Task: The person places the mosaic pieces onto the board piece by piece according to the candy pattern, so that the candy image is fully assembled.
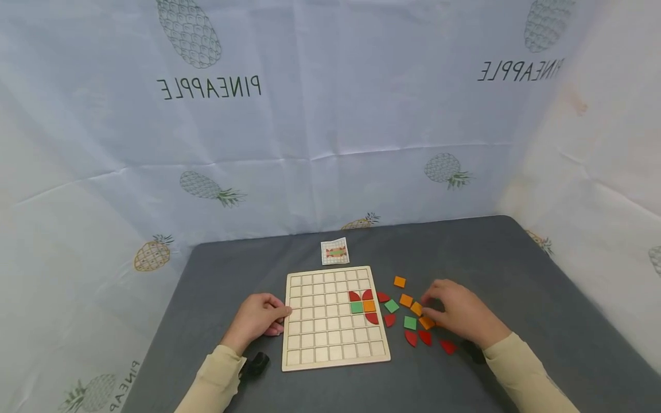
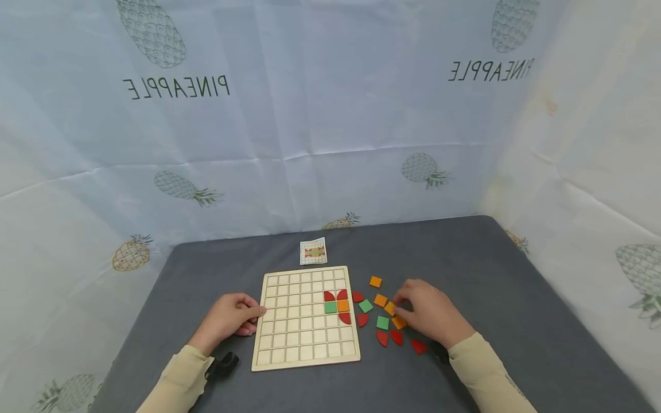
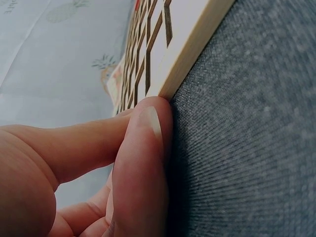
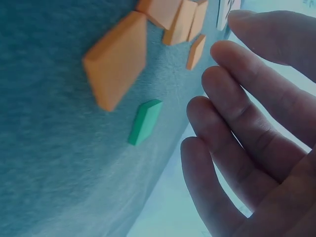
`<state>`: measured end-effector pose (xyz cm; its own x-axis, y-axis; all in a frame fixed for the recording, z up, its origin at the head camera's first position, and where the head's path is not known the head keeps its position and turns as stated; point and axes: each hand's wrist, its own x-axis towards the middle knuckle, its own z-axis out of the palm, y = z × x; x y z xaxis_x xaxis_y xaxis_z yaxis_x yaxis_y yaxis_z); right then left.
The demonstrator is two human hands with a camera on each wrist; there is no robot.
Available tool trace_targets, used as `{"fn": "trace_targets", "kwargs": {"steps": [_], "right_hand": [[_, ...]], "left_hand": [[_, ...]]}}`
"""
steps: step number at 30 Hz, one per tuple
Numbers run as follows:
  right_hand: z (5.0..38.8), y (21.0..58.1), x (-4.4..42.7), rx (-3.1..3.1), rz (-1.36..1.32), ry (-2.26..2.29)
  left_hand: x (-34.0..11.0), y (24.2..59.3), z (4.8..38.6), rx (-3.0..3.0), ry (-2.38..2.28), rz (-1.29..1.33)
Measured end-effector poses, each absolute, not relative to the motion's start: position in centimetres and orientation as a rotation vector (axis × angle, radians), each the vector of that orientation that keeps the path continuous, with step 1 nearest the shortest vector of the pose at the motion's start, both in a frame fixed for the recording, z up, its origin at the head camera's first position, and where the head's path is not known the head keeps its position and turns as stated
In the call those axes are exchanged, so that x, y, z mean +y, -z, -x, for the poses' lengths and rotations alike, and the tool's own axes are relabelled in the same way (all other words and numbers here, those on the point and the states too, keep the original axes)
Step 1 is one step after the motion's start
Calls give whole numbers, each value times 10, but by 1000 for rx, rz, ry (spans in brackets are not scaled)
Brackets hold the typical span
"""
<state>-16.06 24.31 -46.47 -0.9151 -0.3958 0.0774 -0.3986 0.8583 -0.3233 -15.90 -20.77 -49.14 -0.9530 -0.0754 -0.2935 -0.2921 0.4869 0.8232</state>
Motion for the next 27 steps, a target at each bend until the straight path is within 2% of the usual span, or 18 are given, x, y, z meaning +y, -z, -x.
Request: {"fn": "trace_targets", "kwargs": {"steps": [13, 27], "right_hand": [[141, 471, 249, -3030, -666, -580], [149, 467, 220, -2959, -785, -571]], "left_hand": [[-208, 492, 160, 2507, -1469, 325], [-208, 494, 159, 2526, -1459, 311]]}}
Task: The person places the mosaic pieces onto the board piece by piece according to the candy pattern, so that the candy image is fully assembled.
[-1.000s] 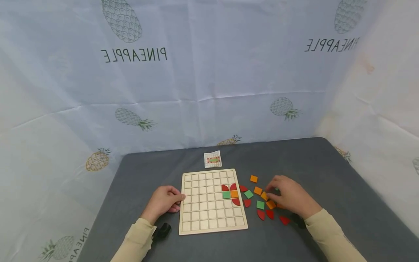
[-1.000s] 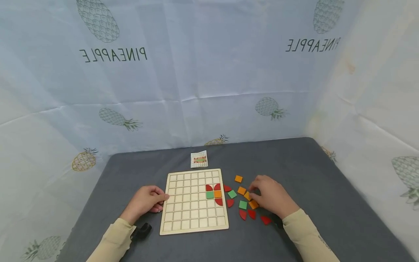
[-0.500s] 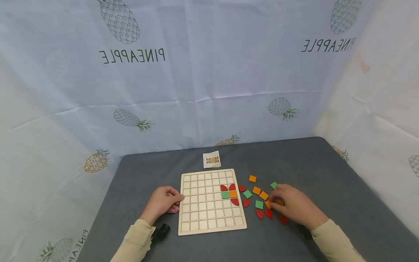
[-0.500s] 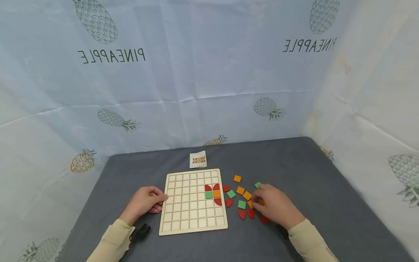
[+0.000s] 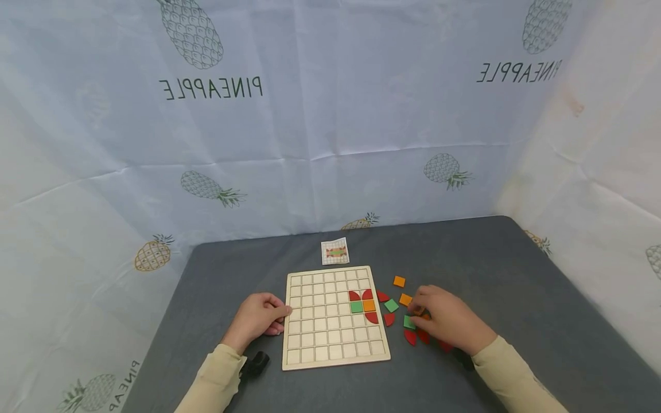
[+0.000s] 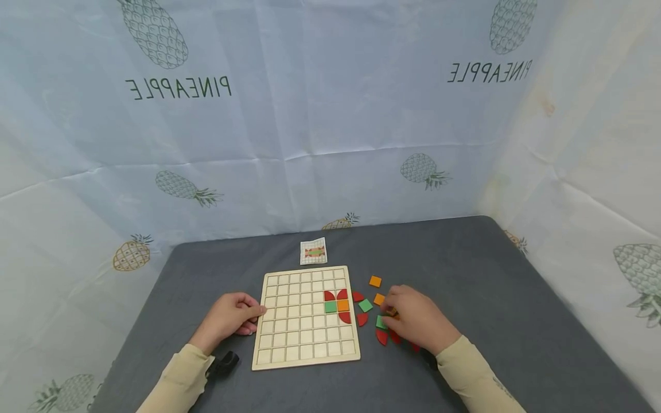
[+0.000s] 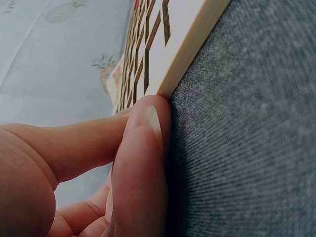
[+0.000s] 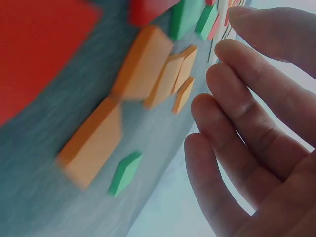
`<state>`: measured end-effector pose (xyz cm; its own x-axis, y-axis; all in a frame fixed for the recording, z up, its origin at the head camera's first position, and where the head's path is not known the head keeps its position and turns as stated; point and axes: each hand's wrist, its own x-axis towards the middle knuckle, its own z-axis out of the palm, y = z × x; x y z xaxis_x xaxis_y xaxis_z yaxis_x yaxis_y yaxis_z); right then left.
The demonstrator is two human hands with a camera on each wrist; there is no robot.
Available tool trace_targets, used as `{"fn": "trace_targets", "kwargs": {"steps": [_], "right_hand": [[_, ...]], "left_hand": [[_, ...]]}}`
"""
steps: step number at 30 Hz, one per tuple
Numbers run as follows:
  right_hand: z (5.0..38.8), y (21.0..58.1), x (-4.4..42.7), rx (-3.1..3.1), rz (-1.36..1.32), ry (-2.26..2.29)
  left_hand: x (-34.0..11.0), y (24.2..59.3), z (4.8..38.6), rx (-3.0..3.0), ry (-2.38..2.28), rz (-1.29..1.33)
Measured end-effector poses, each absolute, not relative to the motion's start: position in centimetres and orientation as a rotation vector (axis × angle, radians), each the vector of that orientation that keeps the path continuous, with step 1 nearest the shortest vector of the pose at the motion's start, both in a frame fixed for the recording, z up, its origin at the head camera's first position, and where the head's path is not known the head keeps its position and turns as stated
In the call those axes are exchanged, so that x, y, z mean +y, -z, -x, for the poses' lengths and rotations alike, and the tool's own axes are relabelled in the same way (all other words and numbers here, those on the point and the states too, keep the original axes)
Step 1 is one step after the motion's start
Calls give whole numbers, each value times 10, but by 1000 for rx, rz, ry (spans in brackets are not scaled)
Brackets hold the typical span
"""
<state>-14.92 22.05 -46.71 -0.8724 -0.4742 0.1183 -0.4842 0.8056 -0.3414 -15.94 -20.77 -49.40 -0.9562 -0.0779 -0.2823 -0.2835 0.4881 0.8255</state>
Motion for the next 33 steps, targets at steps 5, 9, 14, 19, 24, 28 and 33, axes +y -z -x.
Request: {"fn": "trace_targets", "kwargs": {"steps": [5, 9, 14, 19, 24, 28, 33], "right_hand": [[156, 468, 203, -2955, -880, -576], [161, 470, 191, -2955, -948, -538], [165, 471, 183, -2958, -982, -462], [167, 472, 180, -2970, -1009, -448], [168, 474, 180, -2990, -1026, -441], [168, 474, 181, -2990, -1013, -446], [168, 471, 182, -2969, -997, -464]], "left_hand": [[-207, 494, 160, 2528, -1457, 319], [-207, 495, 161, 2528, -1463, 313], [-208, 496, 161, 2533, -1466, 300], [-208, 496, 160, 2532, -1469, 292], [-207, 495, 158, 2532, -1462, 298], [-207, 494, 157, 2541, -1457, 298], [-207, 491, 157, 2557, -1444, 303]]}}
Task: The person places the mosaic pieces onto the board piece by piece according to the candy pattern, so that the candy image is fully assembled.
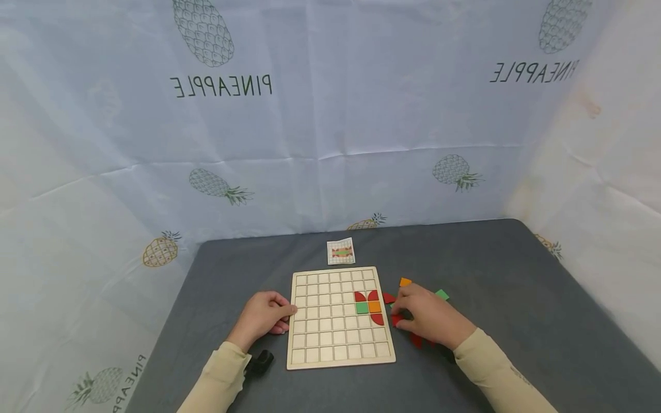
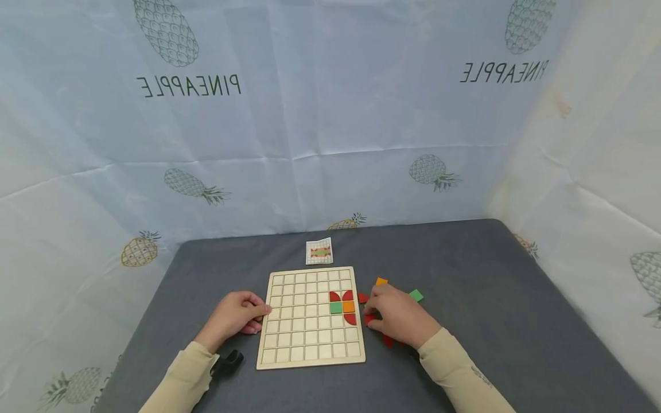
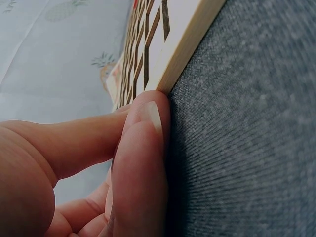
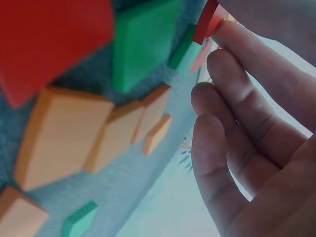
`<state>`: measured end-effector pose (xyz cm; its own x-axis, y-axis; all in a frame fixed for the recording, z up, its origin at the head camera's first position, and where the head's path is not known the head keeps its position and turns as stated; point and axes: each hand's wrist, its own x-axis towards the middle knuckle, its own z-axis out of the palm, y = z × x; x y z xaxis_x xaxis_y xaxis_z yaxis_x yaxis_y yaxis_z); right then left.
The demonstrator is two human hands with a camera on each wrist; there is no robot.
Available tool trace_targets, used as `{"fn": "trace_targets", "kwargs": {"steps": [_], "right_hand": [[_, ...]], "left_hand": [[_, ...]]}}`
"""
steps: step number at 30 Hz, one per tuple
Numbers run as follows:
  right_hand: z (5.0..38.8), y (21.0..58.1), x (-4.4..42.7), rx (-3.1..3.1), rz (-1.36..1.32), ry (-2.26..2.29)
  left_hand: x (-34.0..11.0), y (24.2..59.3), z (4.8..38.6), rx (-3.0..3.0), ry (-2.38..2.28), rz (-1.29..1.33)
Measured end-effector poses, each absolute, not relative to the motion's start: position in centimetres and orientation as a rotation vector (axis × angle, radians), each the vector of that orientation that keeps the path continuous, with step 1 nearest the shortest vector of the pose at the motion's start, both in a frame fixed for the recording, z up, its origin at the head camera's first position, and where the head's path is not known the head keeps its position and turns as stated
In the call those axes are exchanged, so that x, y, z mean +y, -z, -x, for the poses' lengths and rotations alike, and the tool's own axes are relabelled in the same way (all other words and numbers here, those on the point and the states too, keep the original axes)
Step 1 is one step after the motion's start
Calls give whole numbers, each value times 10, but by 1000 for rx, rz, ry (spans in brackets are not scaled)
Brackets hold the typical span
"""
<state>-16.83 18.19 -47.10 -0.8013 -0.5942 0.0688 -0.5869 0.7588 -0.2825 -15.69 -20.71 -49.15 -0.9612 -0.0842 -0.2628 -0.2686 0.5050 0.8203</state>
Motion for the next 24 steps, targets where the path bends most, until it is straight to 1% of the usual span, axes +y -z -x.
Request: {"fn": "trace_targets", "kwargs": {"steps": [5, 10, 17, 24], "right_hand": [[171, 465, 173, 2933, 1020, 490], [175, 463, 152, 2918, 1066, 515], [176, 465, 128, 2889, 1194, 560], [172, 468, 121, 2892, 1179, 548]], "left_hand": [[-210, 490, 157, 2564, -1428, 323], [-212, 491, 157, 2560, -1435, 325], [-211, 493, 158, 2558, -1451, 313], [-207, 494, 158, 2557, -1447, 300]]}}
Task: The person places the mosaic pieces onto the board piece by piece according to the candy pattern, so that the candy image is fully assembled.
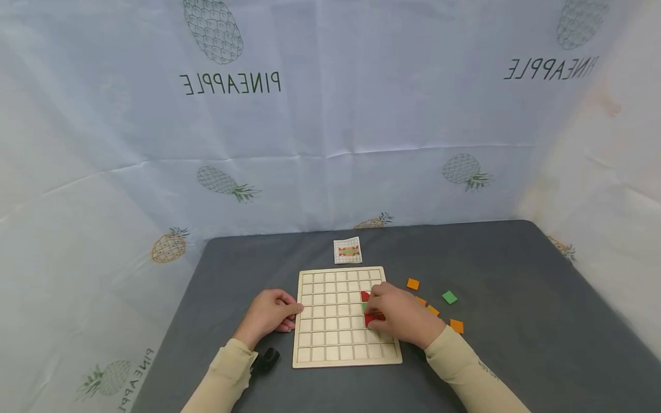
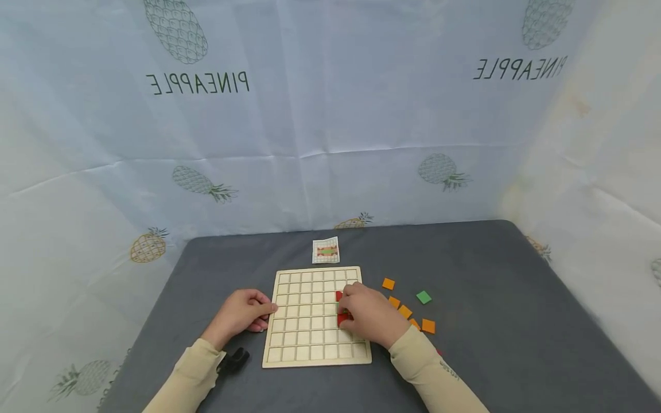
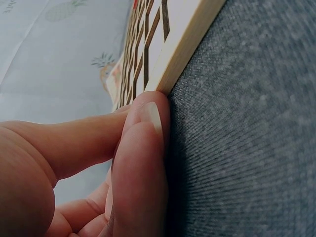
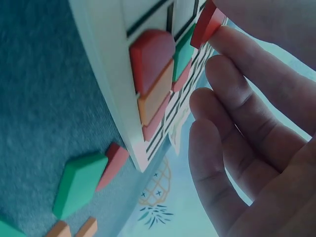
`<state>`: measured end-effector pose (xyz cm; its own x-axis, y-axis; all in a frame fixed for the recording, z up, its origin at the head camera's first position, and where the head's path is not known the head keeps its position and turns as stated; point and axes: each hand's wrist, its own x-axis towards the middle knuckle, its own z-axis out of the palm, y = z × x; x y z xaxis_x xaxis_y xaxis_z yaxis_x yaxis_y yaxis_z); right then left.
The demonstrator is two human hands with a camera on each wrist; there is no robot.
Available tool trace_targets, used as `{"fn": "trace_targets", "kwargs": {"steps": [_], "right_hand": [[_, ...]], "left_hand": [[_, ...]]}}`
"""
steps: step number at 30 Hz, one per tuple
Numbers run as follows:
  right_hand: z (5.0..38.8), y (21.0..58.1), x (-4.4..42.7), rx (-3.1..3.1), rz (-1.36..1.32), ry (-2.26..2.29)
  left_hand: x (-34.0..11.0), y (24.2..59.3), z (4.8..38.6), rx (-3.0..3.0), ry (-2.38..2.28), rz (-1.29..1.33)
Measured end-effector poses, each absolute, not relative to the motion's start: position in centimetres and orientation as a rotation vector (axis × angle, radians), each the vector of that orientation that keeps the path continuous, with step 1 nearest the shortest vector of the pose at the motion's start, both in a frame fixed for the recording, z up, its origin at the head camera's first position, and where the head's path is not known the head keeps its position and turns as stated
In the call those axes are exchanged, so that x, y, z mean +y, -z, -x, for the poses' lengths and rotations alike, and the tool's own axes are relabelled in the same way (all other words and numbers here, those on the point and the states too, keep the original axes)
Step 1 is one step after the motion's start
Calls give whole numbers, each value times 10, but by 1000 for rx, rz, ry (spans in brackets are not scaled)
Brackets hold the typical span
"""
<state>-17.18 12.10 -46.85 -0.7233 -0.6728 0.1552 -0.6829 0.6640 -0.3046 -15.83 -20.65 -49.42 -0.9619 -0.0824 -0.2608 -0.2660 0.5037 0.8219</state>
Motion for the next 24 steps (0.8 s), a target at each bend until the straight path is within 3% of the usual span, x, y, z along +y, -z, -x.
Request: {"fn": "trace_targets", "kwargs": {"steps": [24], "right_hand": [[175, 474, 124, -2828, -1146, -493]], "left_hand": [[-206, 496, 160, 2548, -1449, 309]]}}
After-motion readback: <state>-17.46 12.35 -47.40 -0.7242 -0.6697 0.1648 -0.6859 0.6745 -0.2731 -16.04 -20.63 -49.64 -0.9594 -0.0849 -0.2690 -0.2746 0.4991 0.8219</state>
